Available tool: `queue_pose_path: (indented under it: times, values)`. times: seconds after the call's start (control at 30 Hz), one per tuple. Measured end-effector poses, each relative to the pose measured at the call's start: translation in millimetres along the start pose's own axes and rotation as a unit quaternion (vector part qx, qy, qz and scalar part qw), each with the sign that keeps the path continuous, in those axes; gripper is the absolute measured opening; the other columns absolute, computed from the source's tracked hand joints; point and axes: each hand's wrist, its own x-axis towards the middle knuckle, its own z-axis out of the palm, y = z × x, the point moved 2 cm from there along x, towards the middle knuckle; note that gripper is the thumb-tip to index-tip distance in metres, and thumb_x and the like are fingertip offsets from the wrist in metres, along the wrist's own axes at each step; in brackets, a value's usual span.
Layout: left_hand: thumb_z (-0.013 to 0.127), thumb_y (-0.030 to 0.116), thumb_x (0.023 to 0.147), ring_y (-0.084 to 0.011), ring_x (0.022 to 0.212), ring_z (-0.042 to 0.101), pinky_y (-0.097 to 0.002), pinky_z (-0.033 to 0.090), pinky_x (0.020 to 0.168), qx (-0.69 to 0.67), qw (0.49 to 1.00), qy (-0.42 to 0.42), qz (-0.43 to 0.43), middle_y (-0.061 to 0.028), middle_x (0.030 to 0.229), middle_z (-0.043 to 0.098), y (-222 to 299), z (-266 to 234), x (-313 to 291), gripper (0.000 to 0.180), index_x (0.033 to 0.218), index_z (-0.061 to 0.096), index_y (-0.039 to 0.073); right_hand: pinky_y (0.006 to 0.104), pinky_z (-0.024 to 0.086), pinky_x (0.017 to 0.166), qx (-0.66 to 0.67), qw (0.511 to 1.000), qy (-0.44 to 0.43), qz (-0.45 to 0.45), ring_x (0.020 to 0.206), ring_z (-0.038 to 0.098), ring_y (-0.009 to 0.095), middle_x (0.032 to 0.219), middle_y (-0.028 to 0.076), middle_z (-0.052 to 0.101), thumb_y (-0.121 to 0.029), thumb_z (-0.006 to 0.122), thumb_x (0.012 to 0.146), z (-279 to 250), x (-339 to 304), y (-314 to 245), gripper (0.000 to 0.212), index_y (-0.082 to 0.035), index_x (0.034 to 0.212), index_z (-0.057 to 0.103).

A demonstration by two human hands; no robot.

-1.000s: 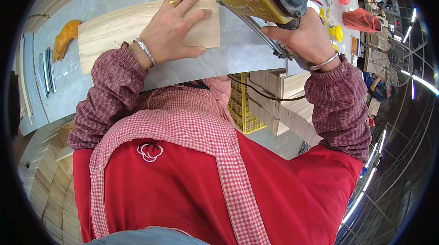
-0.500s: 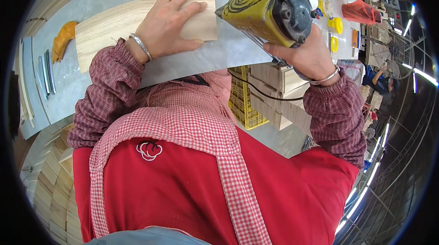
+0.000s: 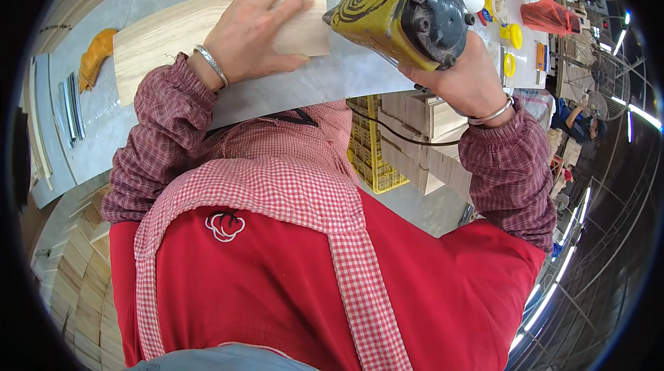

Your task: The recorder is assembling small wooden boxes by applying glue to the edges and using a pneumatic nail gun to fasten the pieces together.

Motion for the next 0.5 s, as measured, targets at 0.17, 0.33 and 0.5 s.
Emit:
queue_pose_path:
  times: [0.17, 0.33, 0.5]
  values:
    - [0.078, 0.034, 0.058, -0.0315, 0.117, 0.043, -0.0382, 0.038, 0.100, 0.011, 1.000, 0.000, -0.003, -0.0121, 0.131, 0.046, -7, 8, 1, 0.062, 0.113, 0.058, 0.012, 0.0302, 0.050, 0.065, -0.037, 0.999, 0.003, -0.026, 0.069, 0.061, 0.020, 0.087, 0.009, 0.068, -0.009, 0.079, 0.065, -2, -5, 2, 0.039, 0.000, 0.099, 0.064]
    - [0.076, 0.037, 0.059, -0.0325, 0.115, 0.044, -0.0390, 0.037, 0.099, 0.045, 0.998, 0.024, 0.029, -0.0151, 0.129, 0.047, -16, 15, 6, 0.065, 0.115, 0.057, 0.010, 0.0269, 0.047, 0.052, 0.049, 0.998, 0.025, 0.042, 0.057, 0.056, 0.017, 0.079, 0.008, 0.066, -0.006, 0.076, 0.067, 1, -25, -5, 0.035, 0.000, 0.098, 0.063]
    - [0.070, 0.047, 0.064, -0.0378, 0.108, 0.046, -0.0421, 0.035, 0.098, -0.032, 0.999, 0.002, 0.040, -0.0235, 0.120, 0.049, -16, -6, 18, 0.065, 0.109, 0.056, 0.003, 0.0219, 0.040, 0.042, 0.160, 0.958, -0.015, 0.235, 0.047, 0.049, 0.012, 0.072, 0.007, 0.063, -0.002, 0.073, 0.070, 7, -29, -25, 0.030, 0.000, 0.097, 0.062]
